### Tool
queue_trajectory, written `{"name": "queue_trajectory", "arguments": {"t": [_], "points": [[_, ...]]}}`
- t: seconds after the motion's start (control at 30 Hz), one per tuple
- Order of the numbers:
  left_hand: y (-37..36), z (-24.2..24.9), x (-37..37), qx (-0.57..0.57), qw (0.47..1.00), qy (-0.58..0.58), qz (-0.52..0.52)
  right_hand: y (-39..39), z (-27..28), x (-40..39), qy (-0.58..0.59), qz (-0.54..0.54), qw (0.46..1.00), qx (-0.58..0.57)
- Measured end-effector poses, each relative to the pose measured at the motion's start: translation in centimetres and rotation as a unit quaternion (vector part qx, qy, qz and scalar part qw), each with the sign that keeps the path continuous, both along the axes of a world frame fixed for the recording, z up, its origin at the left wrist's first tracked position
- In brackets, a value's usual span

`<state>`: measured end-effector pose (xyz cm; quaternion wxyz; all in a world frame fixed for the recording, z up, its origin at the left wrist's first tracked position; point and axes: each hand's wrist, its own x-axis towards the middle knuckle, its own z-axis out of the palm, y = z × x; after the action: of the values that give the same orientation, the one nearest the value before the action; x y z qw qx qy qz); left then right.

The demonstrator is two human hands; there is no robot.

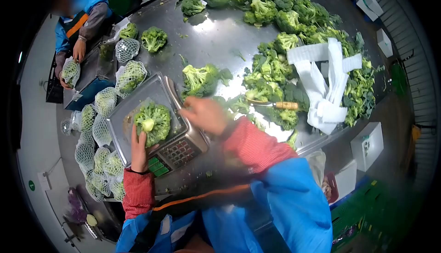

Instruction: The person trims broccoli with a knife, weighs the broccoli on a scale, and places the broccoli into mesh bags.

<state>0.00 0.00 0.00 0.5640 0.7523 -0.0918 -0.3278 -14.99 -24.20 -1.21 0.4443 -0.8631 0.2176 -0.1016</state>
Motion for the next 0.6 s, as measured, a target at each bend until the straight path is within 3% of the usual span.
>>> {"name": "queue_trajectory", "arguments": {"t": [0.07, 0.13, 0.23, 0.3, 0.37, 0.4, 0.43, 0.5, 0.57, 0.6], "points": [[1.2, 0.1, 0.8, -0.003, 0.997, -0.071, -0.015, -1.9, 0.7, -2.6, -0.023, -0.091, 0.994, -0.059], [2.0, -0.4, 0.2, -0.049, 0.988, -0.134, 0.061, -5.4, 0.0, -5.8, -0.010, -0.156, 0.959, -0.237], [2.5, 0.1, -1.5, -0.074, 0.948, -0.285, 0.124, -10.4, 0.8, -10.9, 0.142, -0.239, 0.807, -0.521], [2.9, 1.0, -3.4, -0.079, 0.932, -0.332, 0.119, -13.0, 2.5, -13.5, 0.233, -0.324, 0.750, -0.528], [1.8, 1.6, -6.2, -0.080, 0.938, -0.334, 0.044, -15.9, 2.2, -15.9, 0.250, -0.368, 0.676, -0.587], [0.6, 2.7, -8.1, -0.069, 0.940, -0.334, -0.011, -17.5, 1.9, -16.9, 0.254, -0.391, 0.701, -0.539], [-0.2, 3.8, -9.8, -0.112, 0.961, -0.241, -0.076, -18.1, 1.8, -17.9, 0.286, -0.389, 0.671, -0.563], [-0.8, 1.6, -11.2, -0.152, 0.913, -0.309, -0.220, -22.8, -3.7, -21.2, 0.303, -0.355, 0.692, -0.552], [-1.6, 2.4, -13.2, -0.131, 0.921, -0.202, -0.306, -17.9, 0.5, -19.1, 0.233, -0.279, 0.691, -0.626], [-2.0, 1.8, -13.6, -0.168, 0.907, -0.213, -0.323, -15.3, 3.1, -17.5, 0.189, -0.249, 0.697, -0.645]]}}
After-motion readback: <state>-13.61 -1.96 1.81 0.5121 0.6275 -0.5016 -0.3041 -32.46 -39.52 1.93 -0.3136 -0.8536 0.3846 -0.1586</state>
